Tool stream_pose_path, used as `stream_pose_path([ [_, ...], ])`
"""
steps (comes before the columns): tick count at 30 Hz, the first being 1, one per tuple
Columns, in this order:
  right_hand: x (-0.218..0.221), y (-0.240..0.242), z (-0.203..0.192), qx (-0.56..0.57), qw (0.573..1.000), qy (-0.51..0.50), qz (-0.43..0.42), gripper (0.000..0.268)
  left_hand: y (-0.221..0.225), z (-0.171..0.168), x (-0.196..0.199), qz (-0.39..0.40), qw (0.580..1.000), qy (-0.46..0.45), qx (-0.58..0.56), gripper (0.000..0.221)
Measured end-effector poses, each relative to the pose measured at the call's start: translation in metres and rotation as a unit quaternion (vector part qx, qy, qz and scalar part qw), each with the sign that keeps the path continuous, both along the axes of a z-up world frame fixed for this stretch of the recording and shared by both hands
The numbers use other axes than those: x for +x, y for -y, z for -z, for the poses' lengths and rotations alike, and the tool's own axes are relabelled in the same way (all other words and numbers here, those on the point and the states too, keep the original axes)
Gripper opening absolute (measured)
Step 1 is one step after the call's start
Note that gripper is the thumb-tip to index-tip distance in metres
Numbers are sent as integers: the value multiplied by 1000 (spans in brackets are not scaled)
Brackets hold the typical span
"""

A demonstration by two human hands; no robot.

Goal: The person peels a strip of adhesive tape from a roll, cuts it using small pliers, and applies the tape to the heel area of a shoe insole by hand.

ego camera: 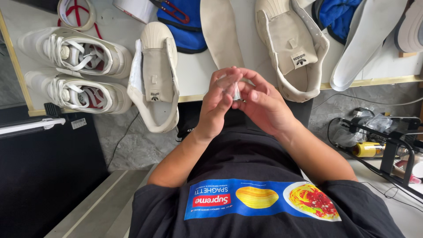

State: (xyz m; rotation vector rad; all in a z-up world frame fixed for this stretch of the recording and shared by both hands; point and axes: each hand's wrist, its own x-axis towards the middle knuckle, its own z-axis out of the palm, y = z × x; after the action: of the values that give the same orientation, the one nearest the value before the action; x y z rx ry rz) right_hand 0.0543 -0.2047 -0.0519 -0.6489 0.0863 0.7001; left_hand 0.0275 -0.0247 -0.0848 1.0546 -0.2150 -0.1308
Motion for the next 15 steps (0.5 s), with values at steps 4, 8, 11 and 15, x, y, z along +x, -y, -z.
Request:
stream_pose_path([
  [4, -9, 13, 16, 60, 996, -61, -4, 37, 6, 4, -9, 16, 999, 28, 42, 53],
  [8, -18, 20, 28, 55, 997, -51, 34, 5, 9, 12, -14, 21, 999, 6, 33, 50],
  [11, -24, 26, 27, 14, 997, -12, 69, 3, 11, 16, -17, 7, 999, -13, 44, 51],
  [15, -39, 36, 20, -36, 994, -47, 87, 5, 9, 19, -23, 37, 999, -24, 18, 59],
])
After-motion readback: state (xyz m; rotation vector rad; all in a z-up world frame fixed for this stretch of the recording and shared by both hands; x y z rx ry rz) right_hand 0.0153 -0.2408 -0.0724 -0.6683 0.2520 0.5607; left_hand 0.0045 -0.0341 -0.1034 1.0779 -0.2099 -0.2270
